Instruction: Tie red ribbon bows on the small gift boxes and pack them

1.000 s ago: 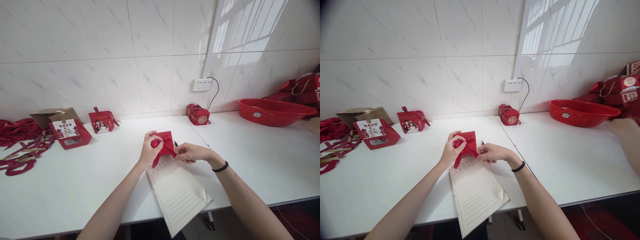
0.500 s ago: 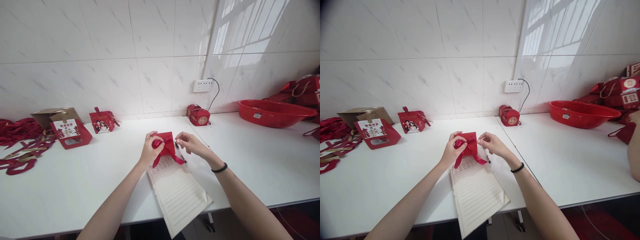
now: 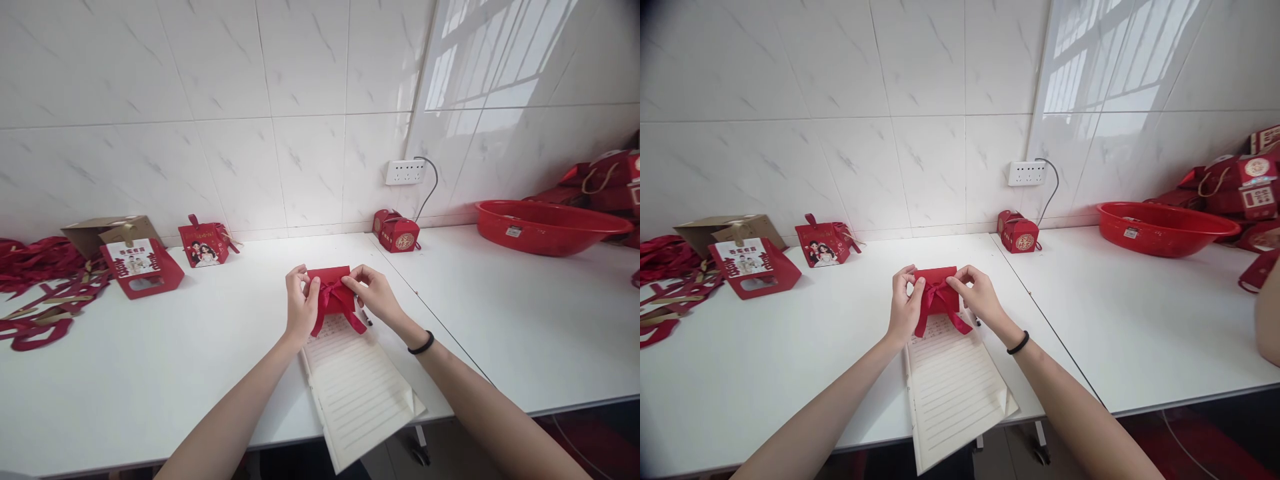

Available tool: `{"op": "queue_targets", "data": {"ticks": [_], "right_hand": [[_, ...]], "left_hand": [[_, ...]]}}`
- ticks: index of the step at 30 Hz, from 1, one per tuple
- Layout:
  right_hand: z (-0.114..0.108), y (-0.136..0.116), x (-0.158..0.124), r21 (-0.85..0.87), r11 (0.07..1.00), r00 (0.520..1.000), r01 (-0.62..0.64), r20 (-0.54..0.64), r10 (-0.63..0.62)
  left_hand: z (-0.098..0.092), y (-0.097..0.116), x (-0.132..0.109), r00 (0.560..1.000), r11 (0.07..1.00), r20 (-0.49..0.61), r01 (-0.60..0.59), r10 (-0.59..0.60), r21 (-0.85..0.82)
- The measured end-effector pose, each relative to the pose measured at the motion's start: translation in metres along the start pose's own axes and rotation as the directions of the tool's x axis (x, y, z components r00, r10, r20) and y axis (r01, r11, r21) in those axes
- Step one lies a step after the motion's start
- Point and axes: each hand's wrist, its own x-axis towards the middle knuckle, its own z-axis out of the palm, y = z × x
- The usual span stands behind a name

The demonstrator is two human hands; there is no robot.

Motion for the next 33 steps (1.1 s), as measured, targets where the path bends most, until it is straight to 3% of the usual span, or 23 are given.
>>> {"op": "queue_targets", "data": {"ticks": [13,27,33], "right_hand": [[-0.001,-0.003,0.000,0.123,0.992,1.000,0.008,-0.017,-0.006],[-0.004,0.002,0.003,0.318,0.936,0.987,-0.153,0.105,0.126],[-0.003,0.008,0.005,0.474,0.851,0.973,-0.227,0.141,0.181]], "left_hand": [[0.001,-0.002,0.000,0.996,0.997,-0.083,0.029,-0.023,0.075],[-0.002,-0.003,0.002,0.995,0.996,-0.035,0.088,-0.088,-0.014],[-0.002,-0.005,0.002,0.996,0.996,-0.029,0.081,-0.080,0.041]]}}
